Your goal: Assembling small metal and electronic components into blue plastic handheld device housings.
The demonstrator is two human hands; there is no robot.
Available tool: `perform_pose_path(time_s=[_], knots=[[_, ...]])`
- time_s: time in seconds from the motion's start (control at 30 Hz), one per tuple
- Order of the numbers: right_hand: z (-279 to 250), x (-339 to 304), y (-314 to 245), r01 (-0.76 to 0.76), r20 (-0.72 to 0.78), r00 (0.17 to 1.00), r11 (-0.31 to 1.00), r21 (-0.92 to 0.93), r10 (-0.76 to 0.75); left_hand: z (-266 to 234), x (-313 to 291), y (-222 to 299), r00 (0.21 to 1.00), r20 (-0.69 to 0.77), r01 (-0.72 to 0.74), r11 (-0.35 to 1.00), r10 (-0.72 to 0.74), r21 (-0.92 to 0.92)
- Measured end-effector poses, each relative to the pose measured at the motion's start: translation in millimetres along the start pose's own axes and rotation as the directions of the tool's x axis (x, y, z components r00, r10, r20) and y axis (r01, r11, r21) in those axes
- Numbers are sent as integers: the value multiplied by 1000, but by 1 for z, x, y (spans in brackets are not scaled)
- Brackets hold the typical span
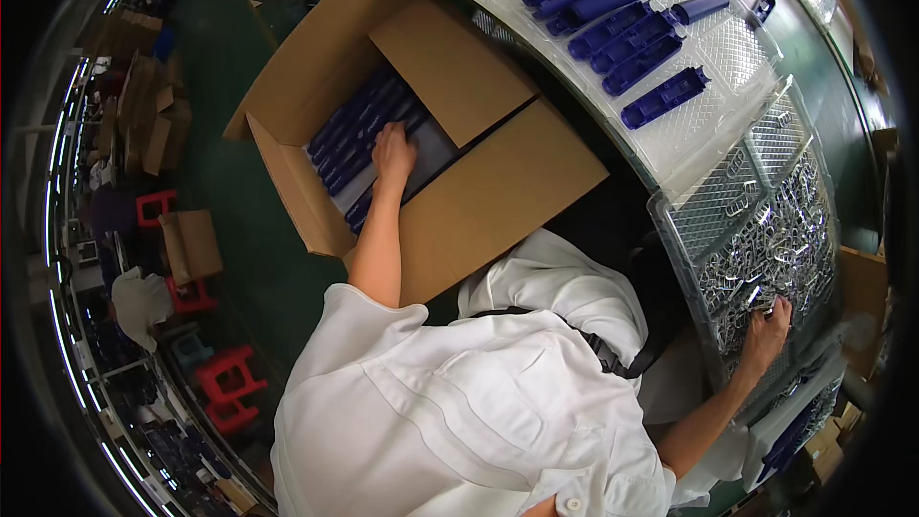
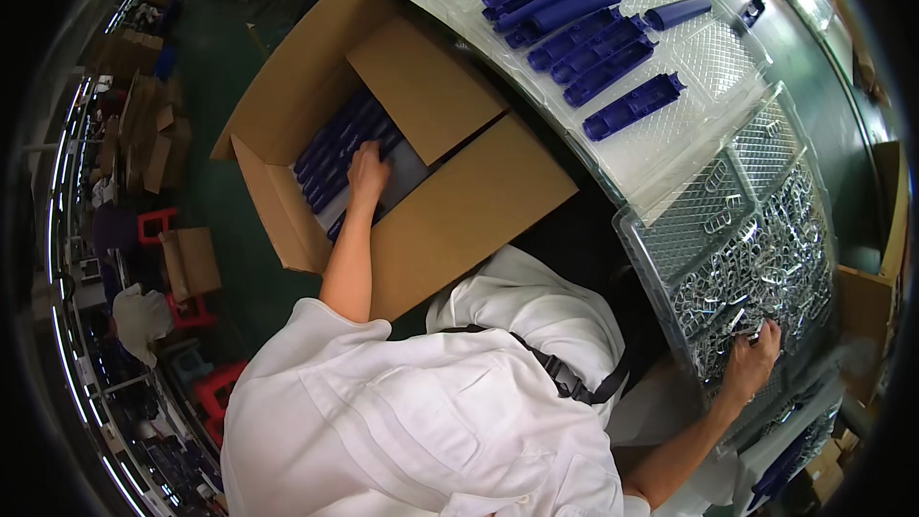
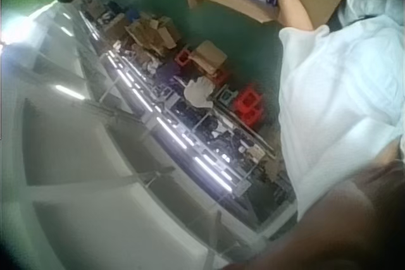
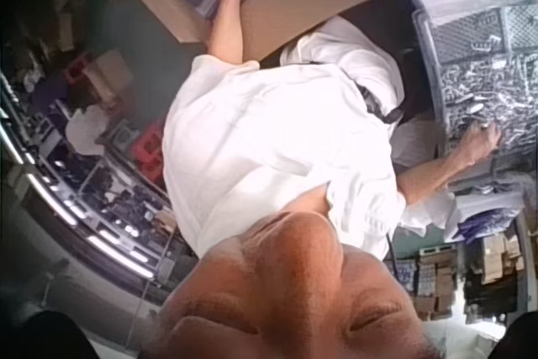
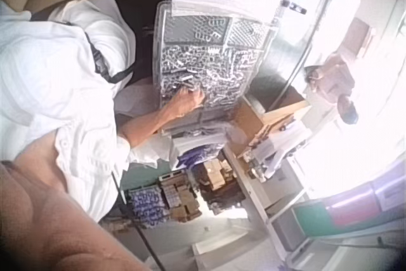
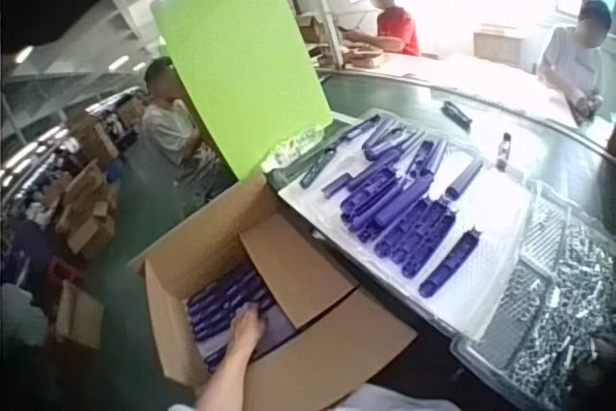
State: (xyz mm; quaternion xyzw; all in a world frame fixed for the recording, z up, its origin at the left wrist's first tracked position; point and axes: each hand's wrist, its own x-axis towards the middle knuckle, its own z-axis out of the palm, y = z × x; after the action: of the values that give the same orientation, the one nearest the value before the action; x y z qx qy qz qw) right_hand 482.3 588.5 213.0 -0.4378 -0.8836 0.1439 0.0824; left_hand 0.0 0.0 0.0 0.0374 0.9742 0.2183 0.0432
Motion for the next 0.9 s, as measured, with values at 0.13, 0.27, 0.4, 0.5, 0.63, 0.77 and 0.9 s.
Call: perform_pose_path(time_s=[0.13,0.27,0.4,0.5,0.63,0.77,0.9], knots=[[-3,-36,-42,120,-119,985,992,-24,-122,2,29,-28,973,-74,-123,766,218,631],[-21,-19,-34,-23,-140,988,966,258,60,4,11,-34,984,3,-156,841,180,518],[-18,-27,-36,-180,-52,964,781,598,262,-29,9,-37,983,-102,-141,980,156,139],[-21,-32,-38,-207,-20,953,699,684,302,-53,13,-43,980,-201,-111,848,6,-519],[-25,-38,-31,-167,-24,948,565,808,316,-107,-31,75,955,-181,-35,515,-235,-856],[-40,-45,-34,-198,53,950,467,862,307,-144,-58,178,989,-46,-10,242,-140,-970],[-50,-58,-58,-141,6,943,384,912,332,-126,-105,288,827,190,271,-78,529,-959]])
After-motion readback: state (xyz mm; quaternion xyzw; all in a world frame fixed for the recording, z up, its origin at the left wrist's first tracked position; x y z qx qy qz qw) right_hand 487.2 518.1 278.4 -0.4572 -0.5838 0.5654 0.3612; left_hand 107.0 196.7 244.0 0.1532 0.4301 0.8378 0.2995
